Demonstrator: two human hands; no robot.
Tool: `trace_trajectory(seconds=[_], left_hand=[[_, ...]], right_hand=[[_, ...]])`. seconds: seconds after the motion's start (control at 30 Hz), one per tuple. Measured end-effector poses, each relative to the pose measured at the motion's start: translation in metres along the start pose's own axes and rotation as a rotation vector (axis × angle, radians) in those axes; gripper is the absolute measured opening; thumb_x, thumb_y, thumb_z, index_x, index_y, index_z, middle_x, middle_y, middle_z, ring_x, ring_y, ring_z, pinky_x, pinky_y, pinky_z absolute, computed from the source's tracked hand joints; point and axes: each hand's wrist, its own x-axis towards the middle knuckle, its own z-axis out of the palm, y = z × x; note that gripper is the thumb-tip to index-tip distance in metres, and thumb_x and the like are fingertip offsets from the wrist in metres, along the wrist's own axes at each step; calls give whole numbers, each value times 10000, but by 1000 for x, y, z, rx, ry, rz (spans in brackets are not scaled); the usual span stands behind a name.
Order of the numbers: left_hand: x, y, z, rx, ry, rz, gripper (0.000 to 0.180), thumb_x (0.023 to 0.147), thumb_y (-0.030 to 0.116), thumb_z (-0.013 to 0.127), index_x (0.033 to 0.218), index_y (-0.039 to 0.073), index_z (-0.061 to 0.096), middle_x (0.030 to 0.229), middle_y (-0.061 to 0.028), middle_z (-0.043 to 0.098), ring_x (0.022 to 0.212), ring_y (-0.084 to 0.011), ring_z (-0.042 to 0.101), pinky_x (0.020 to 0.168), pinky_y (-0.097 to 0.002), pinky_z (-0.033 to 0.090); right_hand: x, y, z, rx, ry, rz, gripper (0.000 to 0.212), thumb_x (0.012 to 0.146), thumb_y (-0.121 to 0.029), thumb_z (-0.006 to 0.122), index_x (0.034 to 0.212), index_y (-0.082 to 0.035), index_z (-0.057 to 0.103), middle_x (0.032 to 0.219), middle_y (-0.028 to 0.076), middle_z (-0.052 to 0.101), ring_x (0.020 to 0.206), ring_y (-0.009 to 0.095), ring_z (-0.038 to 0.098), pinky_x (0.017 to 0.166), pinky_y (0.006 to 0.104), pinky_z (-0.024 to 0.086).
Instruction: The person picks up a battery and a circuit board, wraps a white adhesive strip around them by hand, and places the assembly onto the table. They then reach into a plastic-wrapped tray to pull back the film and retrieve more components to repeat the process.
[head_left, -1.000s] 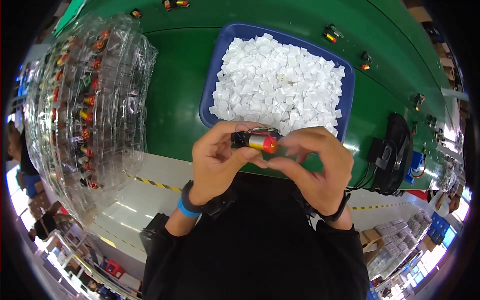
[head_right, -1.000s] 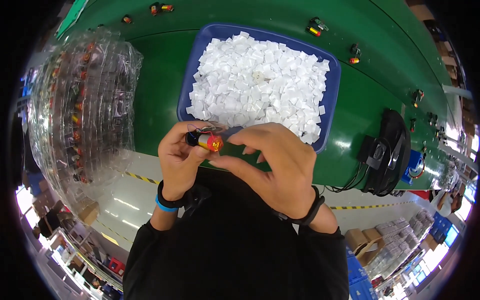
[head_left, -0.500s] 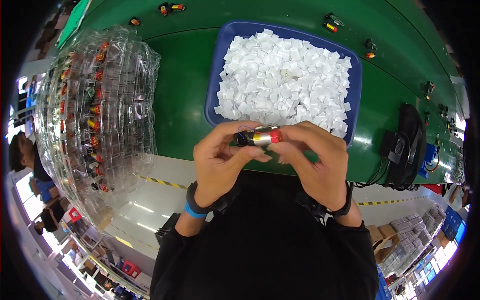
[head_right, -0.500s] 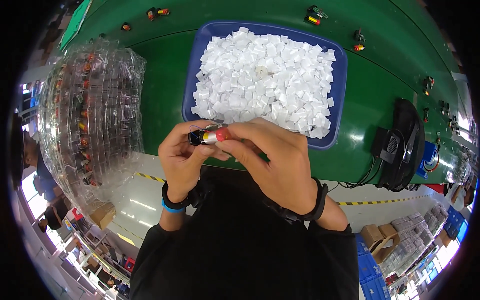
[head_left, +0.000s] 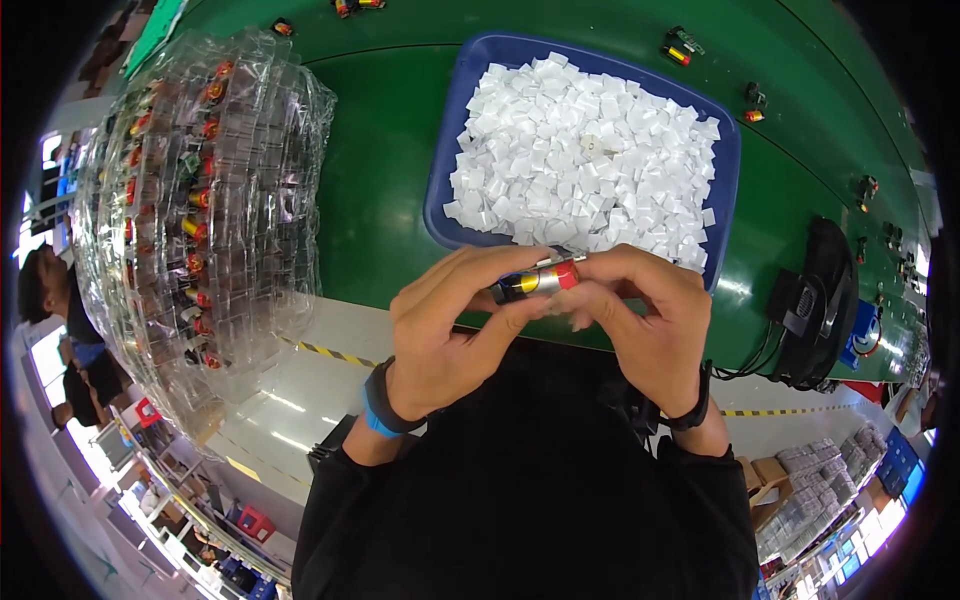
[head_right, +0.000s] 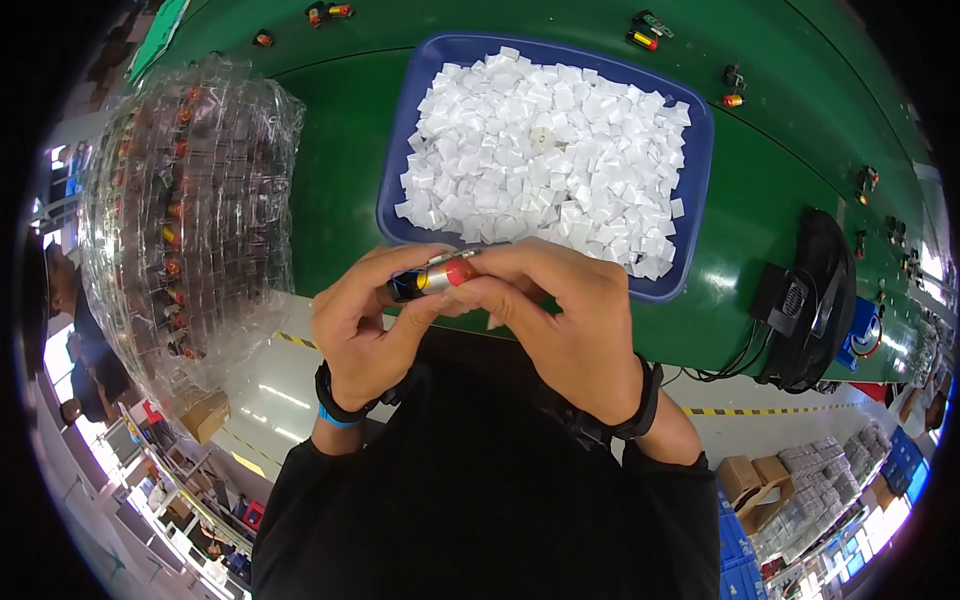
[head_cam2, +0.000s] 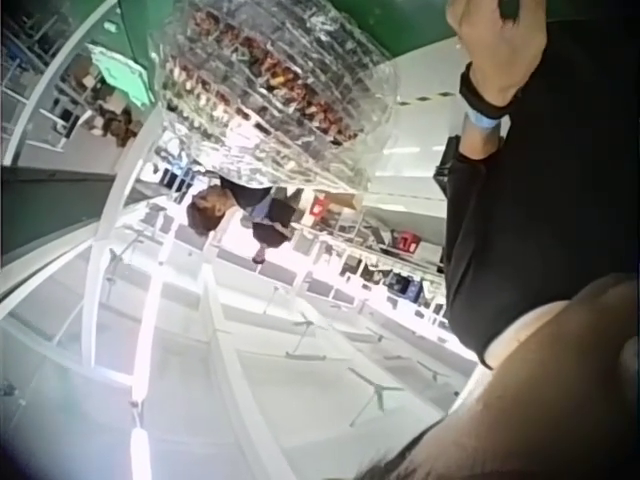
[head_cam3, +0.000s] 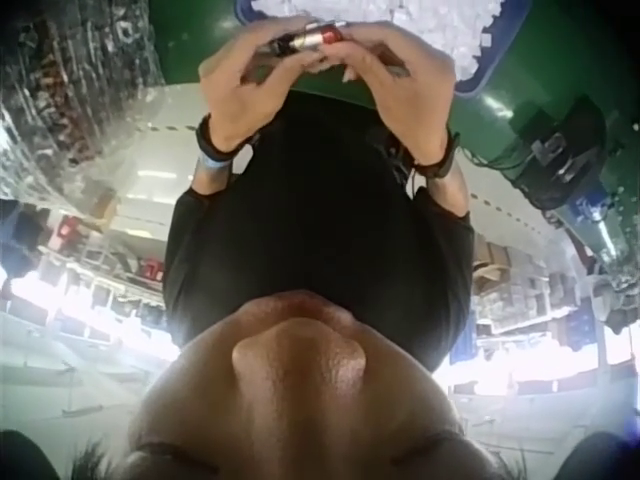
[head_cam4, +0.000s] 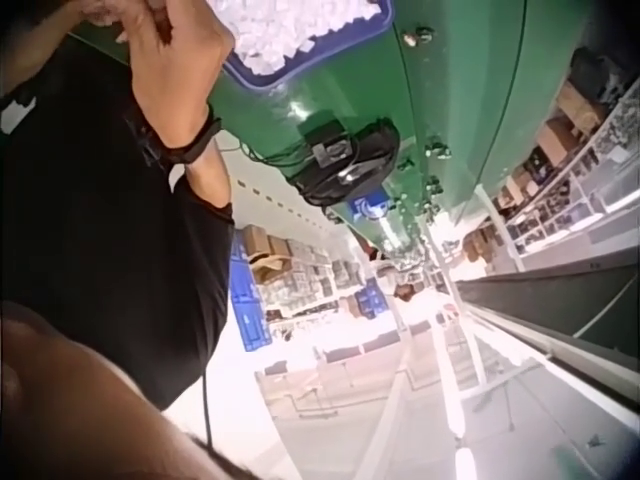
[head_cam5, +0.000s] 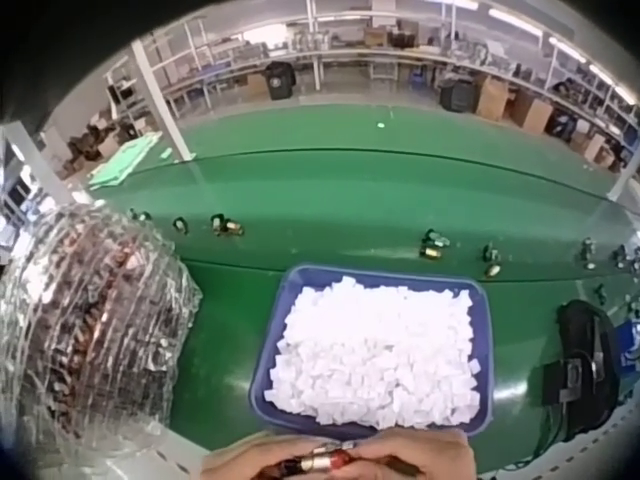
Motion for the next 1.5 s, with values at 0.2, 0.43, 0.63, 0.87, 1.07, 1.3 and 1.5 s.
trace_trajectory(seconds=[0.2, 0.43, 0.63, 0.87, 1.07, 1.3, 1.5], left_hand=[[6, 6, -8, -328, 14, -228, 259, 900, -28, 701, 1153, -51, 654, 1018, -127, 684, 833, -153, 695, 644, -257, 613], [-2, -7, -19, -494, -197, -360, 234, 955, 64, 664, 1150, -50, 604, 917, -110, 661, 704, -155, 696, 595, -268, 592], [4, -19, -19, -517, -246, -249, 272, 963, 187, 688, 1096, -38, 612, 777, -70, 649, 573, -124, 662, 483, -245, 521], [4, -28, -13, -486, -211, -234, 337, 959, 276, 696, 1067, -28, 600, 738, -89, 664, 469, -148, 625, 440, -262, 475], [13, -32, -23, -254, -44, -160, 364, 984, 305, 651, 1132, -16, 562, 823, -114, 686, 544, -184, 651, 506, -307, 502], [2, -50, -29, -244, 77, -74, 307, 1012, 296, 599, 1172, 37, 559, 1040, -116, 682, 770, -171, 657, 648, -329, 527], [-14, -51, -47, -279, 139, -127, 246, 1014, 259, 592, 1141, 49, 580, 1004, -98, 692, 747, -152, 655, 646, -322, 518]], right_hand=[[20, -6, -8, -598, -142, -581, 349, 729, -25, 828, 1067, -22, 740, 809, 88, 676, 654, 182, 646, 589, 275, 509], [18, -4, -10, -659, -239, -556, 326, 733, -34, 808, 1053, -10, 746, 796, 92, 676, 699, 239, 659, 588, 312, 500], [17, -6, -8, -784, -279, -594, 305, 770, 1, 780, 1070, -27, 735, 917, 120, 669, 746, 270, 657, 627, 344, 514], [17, -23, -14, -936, -457, -494, 340, 1023, -121, 574, 1361, -93, 597, 1251, 180, 650, 1066, 314, 674, 846, 370, 579], [82, -33, 10, -1087, -379, -743, 223, 792, -2, 763, 1009, -5, 710, 933, 134, 652, 738, 280, 635, 616, 343, 499], [290, 51, -95, -923, -183, -158, 183, 872, -124, 728, 950, 37, 694, 726, 59, 629, 652, 125, 566, 609, 314, 484], [355, 130, -156, -1032, -240, -235, 279, 894, -192, 732, 1057, 28, 677, 856, 106, 675, 727, 200, 612, 694, 365, 528]])
